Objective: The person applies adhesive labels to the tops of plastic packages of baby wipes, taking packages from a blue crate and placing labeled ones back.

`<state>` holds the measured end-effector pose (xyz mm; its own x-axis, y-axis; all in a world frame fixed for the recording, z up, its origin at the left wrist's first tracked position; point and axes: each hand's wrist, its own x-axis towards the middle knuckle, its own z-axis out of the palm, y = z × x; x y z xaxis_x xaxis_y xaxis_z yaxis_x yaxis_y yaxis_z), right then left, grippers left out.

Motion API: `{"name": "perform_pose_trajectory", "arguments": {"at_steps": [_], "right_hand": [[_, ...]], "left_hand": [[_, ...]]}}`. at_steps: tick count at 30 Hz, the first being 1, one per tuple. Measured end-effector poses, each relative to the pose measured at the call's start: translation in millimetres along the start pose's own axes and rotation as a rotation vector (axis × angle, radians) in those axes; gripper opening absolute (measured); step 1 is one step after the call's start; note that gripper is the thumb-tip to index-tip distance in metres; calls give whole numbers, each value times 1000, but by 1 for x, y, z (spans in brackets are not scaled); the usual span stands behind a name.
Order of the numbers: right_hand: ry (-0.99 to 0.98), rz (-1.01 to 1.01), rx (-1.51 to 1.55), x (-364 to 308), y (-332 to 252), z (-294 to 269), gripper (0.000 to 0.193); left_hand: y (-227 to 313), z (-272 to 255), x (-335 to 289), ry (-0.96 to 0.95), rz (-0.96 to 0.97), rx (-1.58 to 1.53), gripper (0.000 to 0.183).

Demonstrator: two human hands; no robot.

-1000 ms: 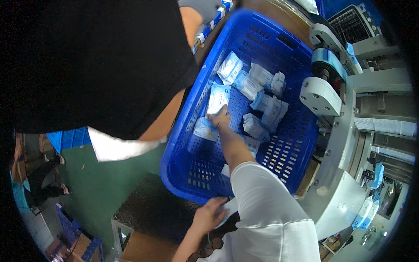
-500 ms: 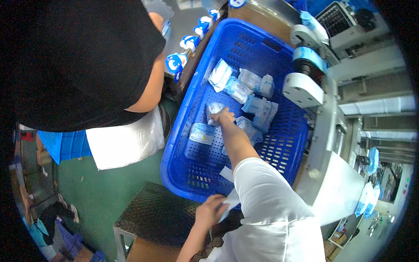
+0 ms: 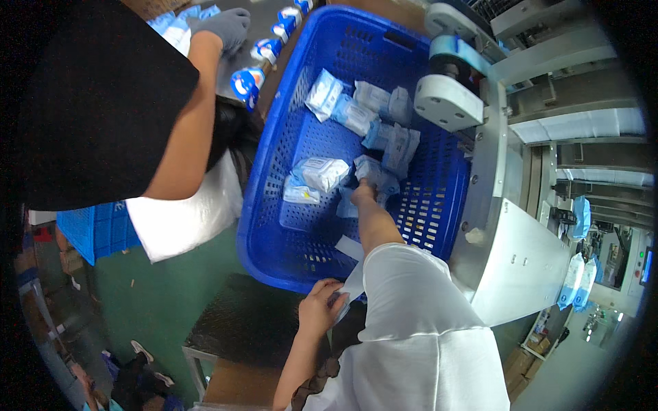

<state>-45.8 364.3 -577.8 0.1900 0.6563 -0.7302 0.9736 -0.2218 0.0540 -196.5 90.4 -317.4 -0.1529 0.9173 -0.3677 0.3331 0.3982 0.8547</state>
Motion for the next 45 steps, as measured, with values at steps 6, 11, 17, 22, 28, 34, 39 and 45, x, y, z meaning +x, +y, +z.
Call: {"name": "perform_pose_trajectory", "arguments": {"at_steps": [6,11,17,22,28,34,39,45], "right_hand": [[203,-258,-440,-42,-23,41,116],[483,-331,-568,-15,0,72,111],[77,-417,76,-26,30,6,109],[-416,-220,413,0,38,-43,84],[271,-259,-433,27,101,-30,62],[528,-502,-452,4,5,-39,34],[136,-509,-887,28,-31,-57,17],[-269,-765,-1376,1,-57,-107,28]], "left_hand": [[-10,1,2,59,29,42,21],[-6,0,6,6,48,13,22],[-9,0,3,26,32,5,22],[-11,2,1,77,58,-16,20],[-12,1,3,58,63,-14,20],[-12,-1,4,30,24,-10,21],[-14,0,5,45,45,-3,22],[-13,-1,3,29,39,-40,22]]}}
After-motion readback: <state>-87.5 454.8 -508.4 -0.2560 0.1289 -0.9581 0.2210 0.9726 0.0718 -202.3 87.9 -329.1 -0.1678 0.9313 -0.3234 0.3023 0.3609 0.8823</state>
